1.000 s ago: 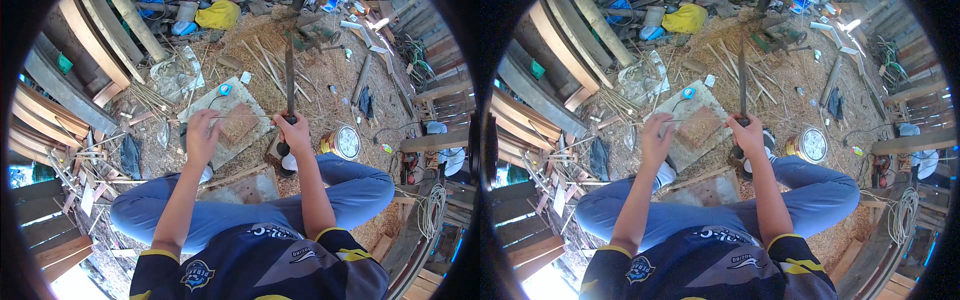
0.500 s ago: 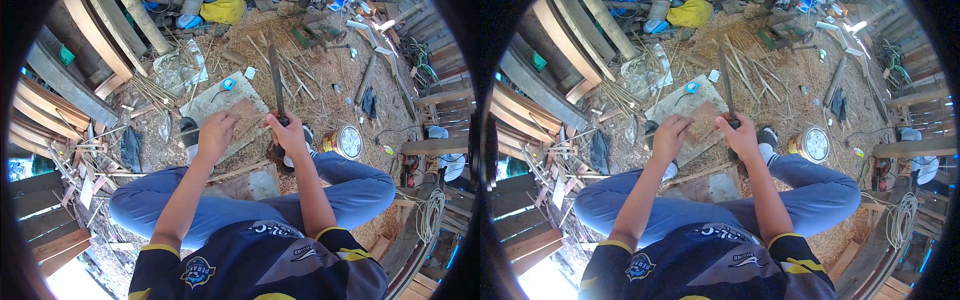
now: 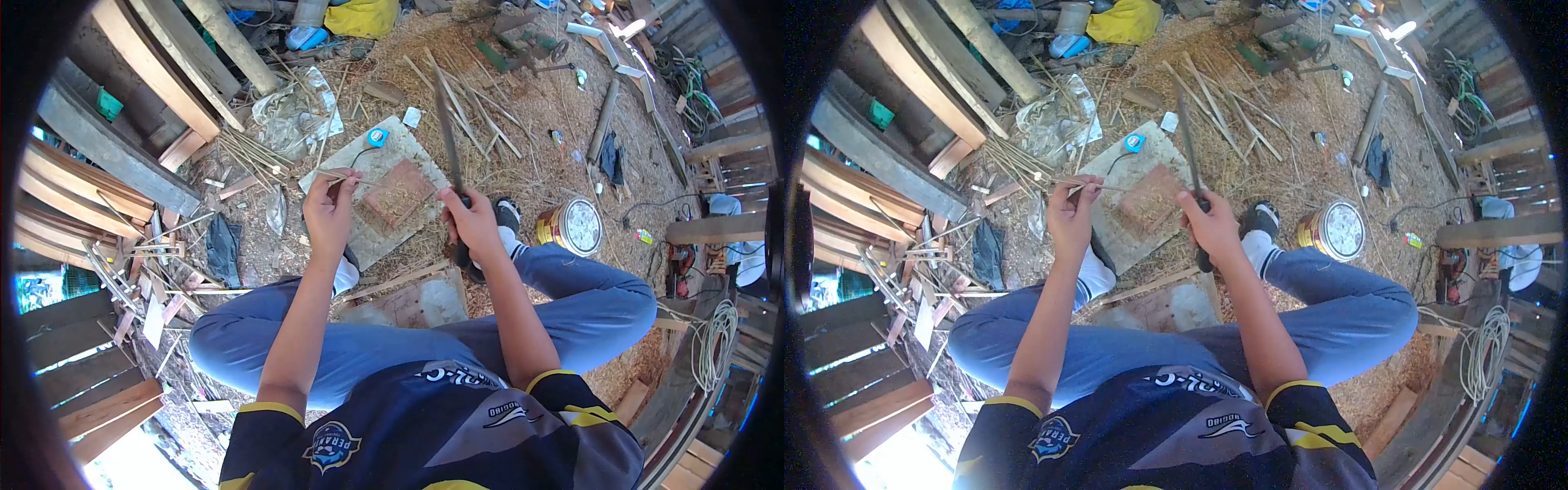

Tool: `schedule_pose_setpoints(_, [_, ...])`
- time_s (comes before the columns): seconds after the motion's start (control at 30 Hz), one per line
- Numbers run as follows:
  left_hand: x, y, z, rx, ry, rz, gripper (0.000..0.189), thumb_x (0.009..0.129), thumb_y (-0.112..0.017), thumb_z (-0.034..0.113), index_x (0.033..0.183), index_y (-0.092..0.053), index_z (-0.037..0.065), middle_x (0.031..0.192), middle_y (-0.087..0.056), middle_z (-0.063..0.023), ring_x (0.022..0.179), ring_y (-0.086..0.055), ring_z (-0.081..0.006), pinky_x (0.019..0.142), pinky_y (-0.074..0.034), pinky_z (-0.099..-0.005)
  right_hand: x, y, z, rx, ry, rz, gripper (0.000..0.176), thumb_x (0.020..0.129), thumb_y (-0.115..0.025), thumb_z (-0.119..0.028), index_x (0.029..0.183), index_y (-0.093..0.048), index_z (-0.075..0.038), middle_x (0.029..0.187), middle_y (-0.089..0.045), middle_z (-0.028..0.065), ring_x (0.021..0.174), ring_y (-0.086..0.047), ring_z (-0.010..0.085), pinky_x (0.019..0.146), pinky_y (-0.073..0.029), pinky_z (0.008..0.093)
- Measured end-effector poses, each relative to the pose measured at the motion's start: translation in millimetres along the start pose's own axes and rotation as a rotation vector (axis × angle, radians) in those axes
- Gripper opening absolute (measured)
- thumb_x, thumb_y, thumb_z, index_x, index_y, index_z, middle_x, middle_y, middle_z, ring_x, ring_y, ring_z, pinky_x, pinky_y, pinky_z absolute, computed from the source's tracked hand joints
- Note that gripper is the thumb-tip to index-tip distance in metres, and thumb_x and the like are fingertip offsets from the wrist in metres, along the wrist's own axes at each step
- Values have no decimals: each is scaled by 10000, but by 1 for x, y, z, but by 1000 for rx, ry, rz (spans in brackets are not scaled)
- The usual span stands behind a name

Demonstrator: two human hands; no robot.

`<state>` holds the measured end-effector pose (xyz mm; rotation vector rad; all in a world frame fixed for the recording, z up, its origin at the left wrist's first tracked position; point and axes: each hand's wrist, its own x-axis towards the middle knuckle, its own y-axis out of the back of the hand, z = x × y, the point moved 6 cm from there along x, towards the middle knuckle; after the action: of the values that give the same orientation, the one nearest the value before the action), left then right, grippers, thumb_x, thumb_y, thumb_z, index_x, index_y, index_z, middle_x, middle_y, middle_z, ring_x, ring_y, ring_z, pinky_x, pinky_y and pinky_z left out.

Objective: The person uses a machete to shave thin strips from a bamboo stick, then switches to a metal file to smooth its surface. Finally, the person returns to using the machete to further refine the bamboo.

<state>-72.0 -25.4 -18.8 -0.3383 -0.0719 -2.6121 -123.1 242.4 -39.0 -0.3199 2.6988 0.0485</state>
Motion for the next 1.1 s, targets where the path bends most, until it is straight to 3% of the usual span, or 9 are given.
schedule_pose_setpoints(0.23, [-10, -7, -39, 163, 81, -71, 98, 1040, -652, -19, 1133, -621, -27, 1128, -697, -120, 1157, -738, -238, 936, -614, -304, 2, -31, 37, -121, -46, -120, 320, 1051, -671, -362, 1056, -707, -44, 683, -606, 6, 447, -488, 75, 413, -350, 269])
schedule_pose_setpoints(0.27, [-10, -9, -40, 165, 50, -66, 103, 1042, -656, -7, 1137, -622, -29, 1122, -698, -120, 1130, -741, -226, 917, -611, -298, 4, -33, 40, -211, 8, -135, 424, 1014, -684, -419, 1008, -712, 4, 697, -658, 49, 582, -615, 130, 547, -472, 314])
schedule_pose_setpoints(0.43, [-9, -10, -24, 453, -113, -115, 214, 1035, -700, 63, 1211, -620, -29, 1152, -691, -123, 949, -731, -169, 810, -582, -271, 0, -46, 45, -302, -1, -177, 431, 1003, -690, -419, 1000, -703, 12, 702, -669, 72, 635, -646, 148, 614, -505, 352])
schedule_pose_setpoints(0.53, [-7, -10, -16, 452, -186, -40, 298, 1060, -669, 138, 1309, -603, -12, 1205, -667, -141, 935, -692, -173, 806, -556, -292, 1, -48, 44, -350, 5, -188, 429, 998, -691, -411, 1009, -698, 18, 701, -666, 81, 638, -655, 168, 625, -510, 365])
schedule_pose_setpoints(0.63, [-7, -6, -6, 417, -132, 34, 328, 1097, -577, 178, 1370, -578, -2, 1250, -645, -165, 1026, -676, -208, 858, -552, -336, 3, -49, 43, -362, 8, -176, 426, 994, -692, -404, 1010, -692, 21, 702, -667, 94, 638, -665, 192, 629, -512, 374])
schedule_pose_setpoints(0.73, [-4, -3, 15, 471, -173, 10, 341, 1102, -505, 149, 1395, -549, -21, 1211, -624, -197, 1087, -625, -305, 971, -502, -414, 7, -51, 50, -367, 4, -170, 432, 993, -690, -409, 1015, -693, 22, 711, -673, 113, 647, -673, 218, 638, -515, 386])
schedule_pose_setpoints(0.83, [-3, 6, 22, 472, -110, -41, 319, 1097, -475, 125, 1363, -563, -28, 1145, -608, -190, 1079, -603, -308, 985, -481, -433, 9, -54, 52, -396, 46, -173, 459, 993, -678, -432, 1016, -697, 26, 737, -679, 149, 683, -685, 263, 662, -521, 414])
schedule_pose_setpoints(0.9, [0, 11, 21, 556, -142, -26, 289, 1087, -505, 107, 1333, -572, -28, 1102, -604, -172, 1011, -612, -287, 928, -504, -421, 10, -56, 50, -471, 139, -152, 483, 991, -669, -454, 1020, -700, 27, 759, -681, 173, 707, -686, 295, 678, -522, 436])
schedule_pose_setpoints(1.1, [-1, 10, 36, 485, -57, 46, 217, 1048, -612, 57, 1256, -625, -4, 1045, -667, -134, 870, -664, -220, 804, -545, -347, -3, -64, 40, -525, 106, -193, 516, 983, -656, -487, 1062, -726, 18, 775, -677, 201, 702, -659, 349, 673, -508, 461])
